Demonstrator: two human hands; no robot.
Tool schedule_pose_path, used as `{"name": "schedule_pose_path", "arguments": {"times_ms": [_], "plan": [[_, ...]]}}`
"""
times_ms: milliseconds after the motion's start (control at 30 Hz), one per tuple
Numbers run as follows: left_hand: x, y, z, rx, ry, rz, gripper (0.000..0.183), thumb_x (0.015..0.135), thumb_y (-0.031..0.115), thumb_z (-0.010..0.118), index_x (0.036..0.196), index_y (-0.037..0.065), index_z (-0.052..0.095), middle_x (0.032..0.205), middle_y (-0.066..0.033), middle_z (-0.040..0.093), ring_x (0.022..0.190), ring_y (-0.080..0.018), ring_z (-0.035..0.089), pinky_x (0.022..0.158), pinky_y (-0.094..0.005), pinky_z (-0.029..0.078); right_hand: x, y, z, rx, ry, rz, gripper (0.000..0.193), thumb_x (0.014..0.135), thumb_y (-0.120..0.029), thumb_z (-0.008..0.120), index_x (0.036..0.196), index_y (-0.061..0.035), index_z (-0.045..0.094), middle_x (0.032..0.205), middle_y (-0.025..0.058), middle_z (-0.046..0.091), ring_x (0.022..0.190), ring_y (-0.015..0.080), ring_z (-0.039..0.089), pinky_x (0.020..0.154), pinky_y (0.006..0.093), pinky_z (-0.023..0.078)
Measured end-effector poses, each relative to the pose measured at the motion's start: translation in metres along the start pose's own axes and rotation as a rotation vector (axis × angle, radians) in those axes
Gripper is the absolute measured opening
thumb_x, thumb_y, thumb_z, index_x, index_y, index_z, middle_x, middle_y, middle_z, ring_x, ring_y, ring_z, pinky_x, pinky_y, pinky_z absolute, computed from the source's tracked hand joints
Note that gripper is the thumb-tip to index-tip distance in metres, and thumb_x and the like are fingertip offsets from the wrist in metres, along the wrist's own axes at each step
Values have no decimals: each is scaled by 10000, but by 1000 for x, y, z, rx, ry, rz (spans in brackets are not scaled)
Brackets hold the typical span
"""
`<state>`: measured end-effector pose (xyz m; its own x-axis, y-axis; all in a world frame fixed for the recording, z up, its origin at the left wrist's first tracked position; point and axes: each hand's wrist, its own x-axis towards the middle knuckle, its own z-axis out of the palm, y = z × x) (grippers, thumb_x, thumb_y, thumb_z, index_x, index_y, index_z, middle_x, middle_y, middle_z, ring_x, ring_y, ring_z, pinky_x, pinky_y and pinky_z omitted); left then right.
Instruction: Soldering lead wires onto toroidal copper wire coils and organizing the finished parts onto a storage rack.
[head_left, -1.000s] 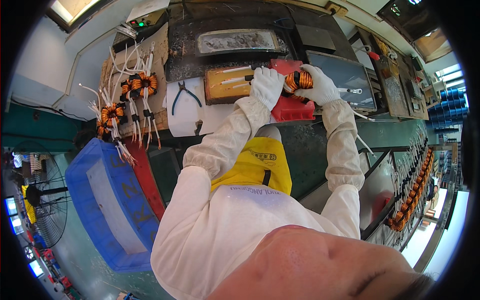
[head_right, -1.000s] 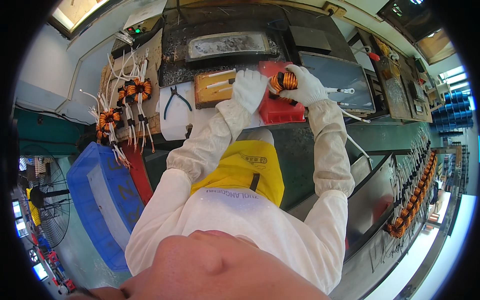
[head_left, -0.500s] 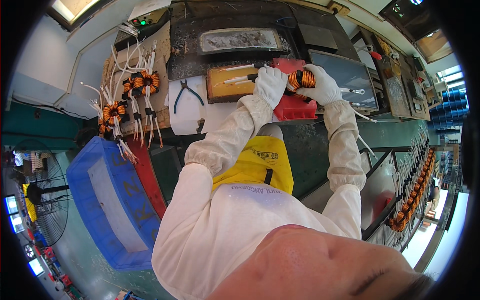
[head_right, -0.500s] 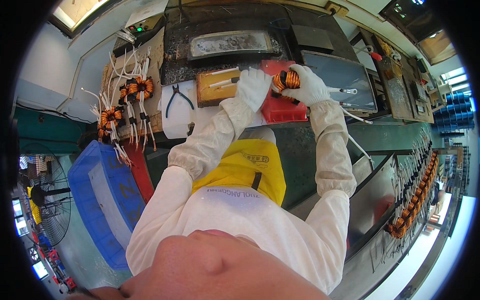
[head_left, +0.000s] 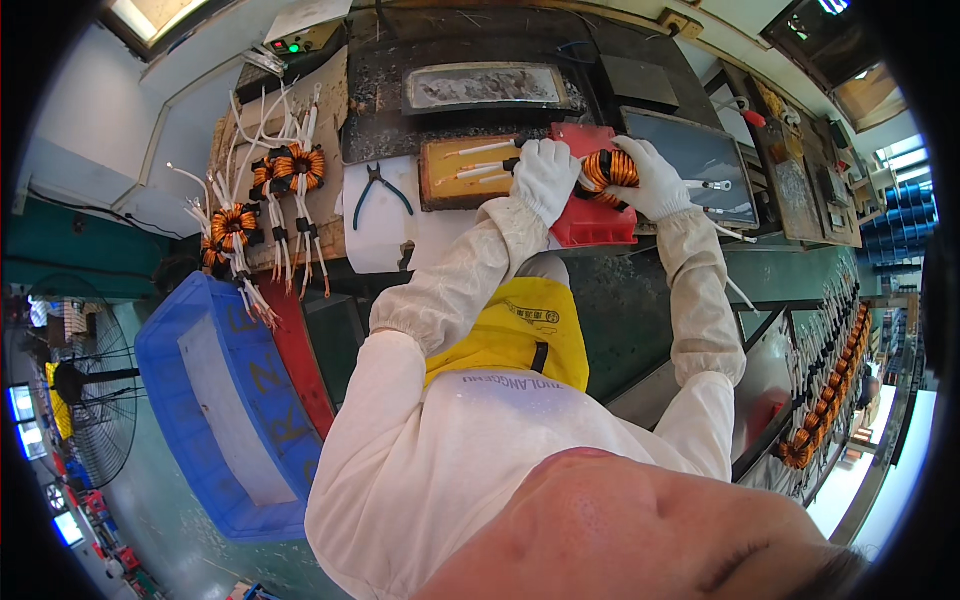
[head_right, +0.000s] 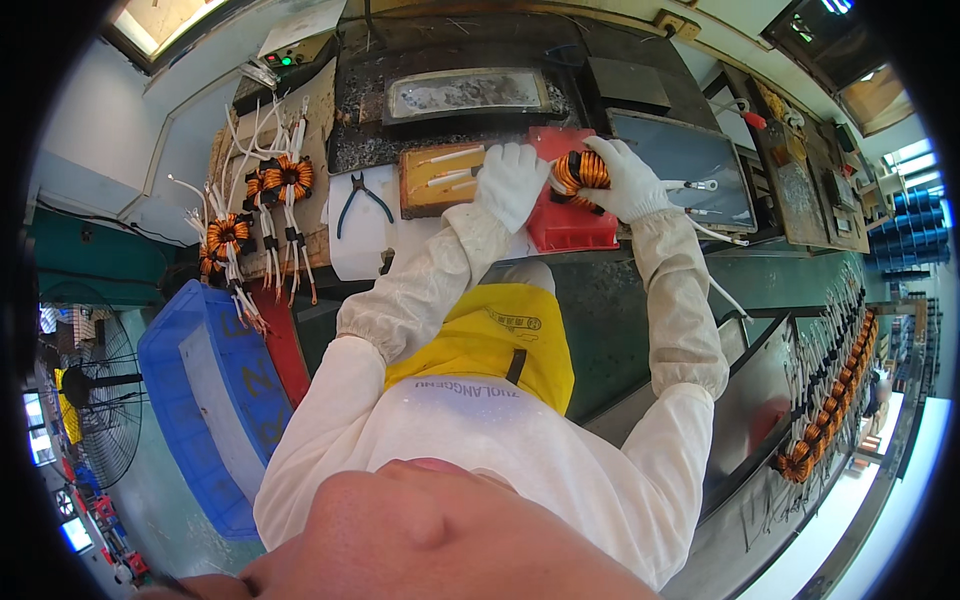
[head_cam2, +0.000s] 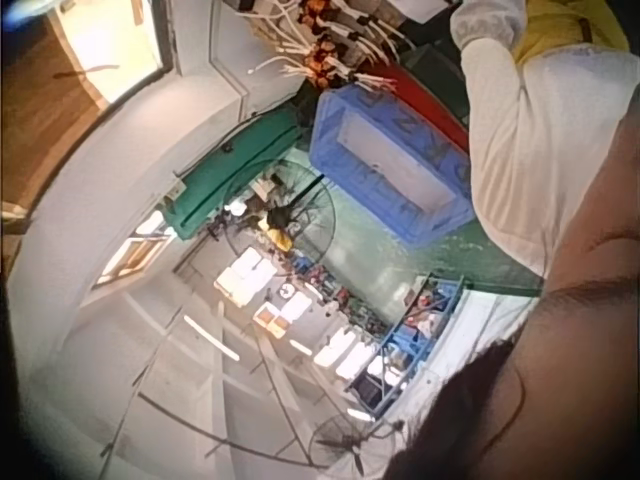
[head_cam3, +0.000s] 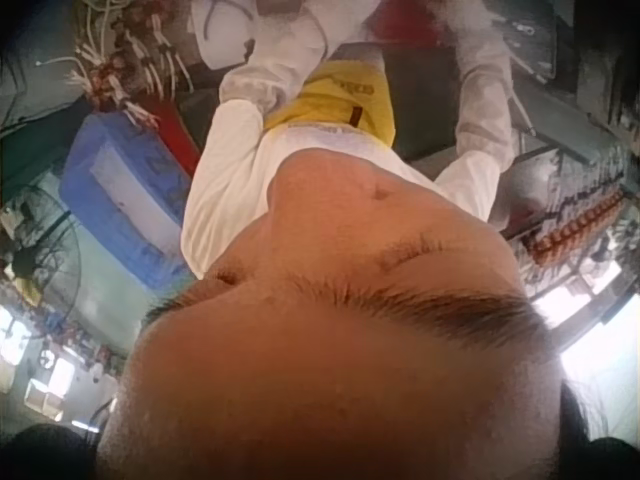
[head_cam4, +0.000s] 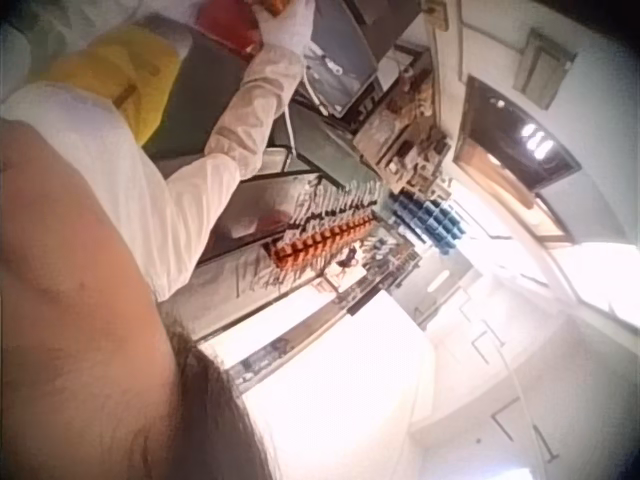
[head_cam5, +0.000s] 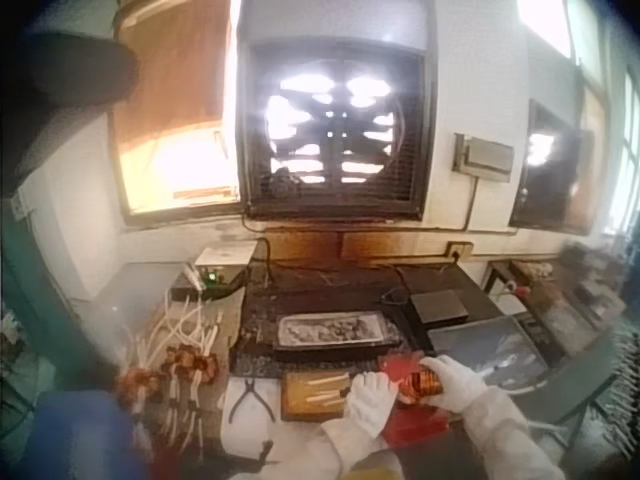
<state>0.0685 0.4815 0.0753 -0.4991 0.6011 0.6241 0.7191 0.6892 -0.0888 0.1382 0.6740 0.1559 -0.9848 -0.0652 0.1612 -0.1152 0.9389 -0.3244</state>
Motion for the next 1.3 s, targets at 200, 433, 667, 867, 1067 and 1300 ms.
{"name": "schedule_pose_path", "arguments": {"times_ms": [200,433,667,867,1067,1300], "plan": [[2,6,5,73,32,-32,92,803,205,576,809,117,601,842,-69,518,835,-241,528,713,-370,422,1,-2,2,-35,-3,37,658,710,-152,794,1297,-193,499,1133,145,589,1050,381,604,892,419,509],[3,7,19,98,29,-43,101,804,193,558,844,107,594,847,-71,519,833,-234,540,706,-363,443,1,-13,1,-98,-40,131,645,706,-137,753,1297,-216,508,1139,123,589,1032,379,607,879,416,513],[2,6,22,44,32,-51,96,808,199,547,846,119,582,860,-69,522,819,-222,553,710,-352,444,-1,-16,1,-108,-32,161,632,716,-147,746,1294,-234,507,1118,131,587,1017,392,612,869,430,518],[1,4,24,35,-5,-48,103,811,207,546,863,125,579,861,-63,522,813,-215,554,708,-350,441,1,-17,1,-105,-36,157,627,716,-145,745,1292,-227,510,1119,137,586,1021,393,611,876,426,515],[1,5,26,44,2,-39,100,812,207,543,862,127,577,866,-60,524,819,-212,560,711,-348,441,1,-14,3,-112,-38,158,621,722,-164,765,1284,-226,510,1117,152,588,1016,384,625,867,437,527],[2,4,27,15,-30,-47,113,819,200,536,898,127,570,874,-58,525,820,-215,562,716,-351,448,1,-17,2,-113,-37,179,617,715,-150,746,1282,-221,512,1126,142,586,1018,399,614,878,440,517]]}}
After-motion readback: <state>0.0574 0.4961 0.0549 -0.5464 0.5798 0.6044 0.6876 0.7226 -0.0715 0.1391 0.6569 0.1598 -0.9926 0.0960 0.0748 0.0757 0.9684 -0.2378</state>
